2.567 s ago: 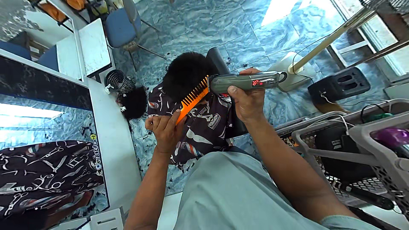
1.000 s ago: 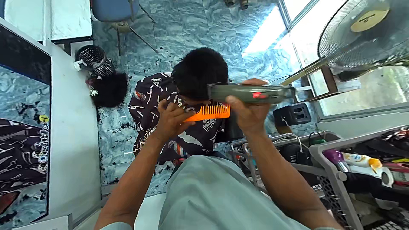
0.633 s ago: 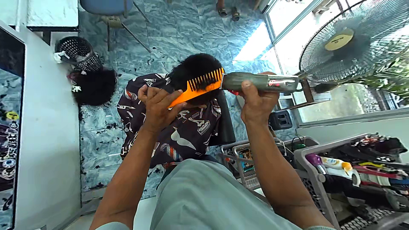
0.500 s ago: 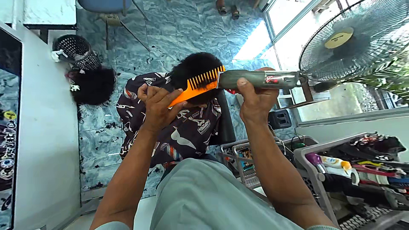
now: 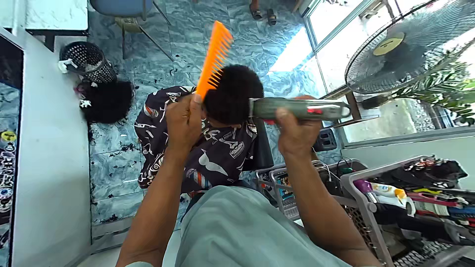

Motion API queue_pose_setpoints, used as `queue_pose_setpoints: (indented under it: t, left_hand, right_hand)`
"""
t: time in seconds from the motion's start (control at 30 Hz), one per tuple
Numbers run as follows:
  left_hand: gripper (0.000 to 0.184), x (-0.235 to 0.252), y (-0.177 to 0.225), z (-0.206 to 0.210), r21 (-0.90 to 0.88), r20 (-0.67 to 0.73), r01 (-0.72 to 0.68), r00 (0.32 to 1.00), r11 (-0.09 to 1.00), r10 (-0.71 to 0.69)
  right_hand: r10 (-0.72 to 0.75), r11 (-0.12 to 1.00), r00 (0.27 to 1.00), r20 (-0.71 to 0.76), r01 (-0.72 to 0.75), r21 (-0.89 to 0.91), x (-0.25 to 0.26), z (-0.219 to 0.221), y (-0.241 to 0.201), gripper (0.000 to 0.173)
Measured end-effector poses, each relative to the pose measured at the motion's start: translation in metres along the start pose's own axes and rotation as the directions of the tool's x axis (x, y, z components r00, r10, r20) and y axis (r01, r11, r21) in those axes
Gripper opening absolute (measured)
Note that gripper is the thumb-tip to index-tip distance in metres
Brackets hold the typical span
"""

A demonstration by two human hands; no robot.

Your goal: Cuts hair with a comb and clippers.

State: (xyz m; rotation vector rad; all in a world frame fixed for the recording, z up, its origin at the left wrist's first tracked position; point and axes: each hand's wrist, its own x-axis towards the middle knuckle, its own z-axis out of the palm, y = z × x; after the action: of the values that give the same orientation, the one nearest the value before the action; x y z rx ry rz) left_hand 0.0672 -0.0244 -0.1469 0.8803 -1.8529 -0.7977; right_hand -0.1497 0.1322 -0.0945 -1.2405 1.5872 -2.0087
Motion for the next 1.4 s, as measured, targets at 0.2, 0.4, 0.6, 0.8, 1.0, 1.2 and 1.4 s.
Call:
queue_pose_setpoints:
  t: [0.2, 0.4, 0.6, 0.8, 1.0, 1.2, 1.4]
  left_hand:
    - [0.043, -0.05, -0.026, 0.001, 0.108, 0.525, -0.422, 0.793, 0.9, 0.309]
    - [0.034, -0.037, -0.024, 0.0, 0.292, 0.265, -0.545, 0.836, 0.786, 0.481]
    - [0.035, -0.009, -0.009, -0.002, 0.27, 0.139, -0.516, 0.856, 0.813, 0.497]
    - [0.034, -0.008, -0.008, -0.001, 0.271, 0.149, -0.523, 0.852, 0.808, 0.501]
    - [0.034, -0.009, -0.009, 0.001, 0.265, 0.15, -0.541, 0.841, 0.798, 0.52]
    - [0.034, 0.003, 0.017, -0.001, 0.284, 0.041, -0.056, 0.998, 0.957, 0.046]
    - [0.041, -0.043, 0.014, 0.013, 0.115, 0.427, -0.198, 0.895, 0.973, 0.132]
  right_hand:
    - [0.215, 0.958, 0.933, -0.288, -0.145, 0.247, 0.007, -0.055, 0.02, 0.036]
    - [0.135, 0.962, 0.97, -0.202, -0.079, 0.262, 0.015, -0.039, 0.032, 0.043]
    - [0.103, 0.963, 0.981, -0.166, -0.057, 0.263, 0.027, -0.025, 0.033, 0.039]
    - [0.003, 0.982, 0.994, -0.112, 0.018, 0.189, 0.036, -0.011, 0.023, 0.039]
    - [-0.1, 0.988, 0.995, -0.013, 0.101, 0.114, 0.037, 0.011, 0.014, 0.041]
    - [-0.081, 0.992, 0.993, 0.083, 0.071, 0.108, 0.013, -0.004, 0.01, 0.043]
    - [0.234, 0.938, 0.931, -0.28, -0.14, 0.318, 0.024, -0.063, 0.03, 0.039]
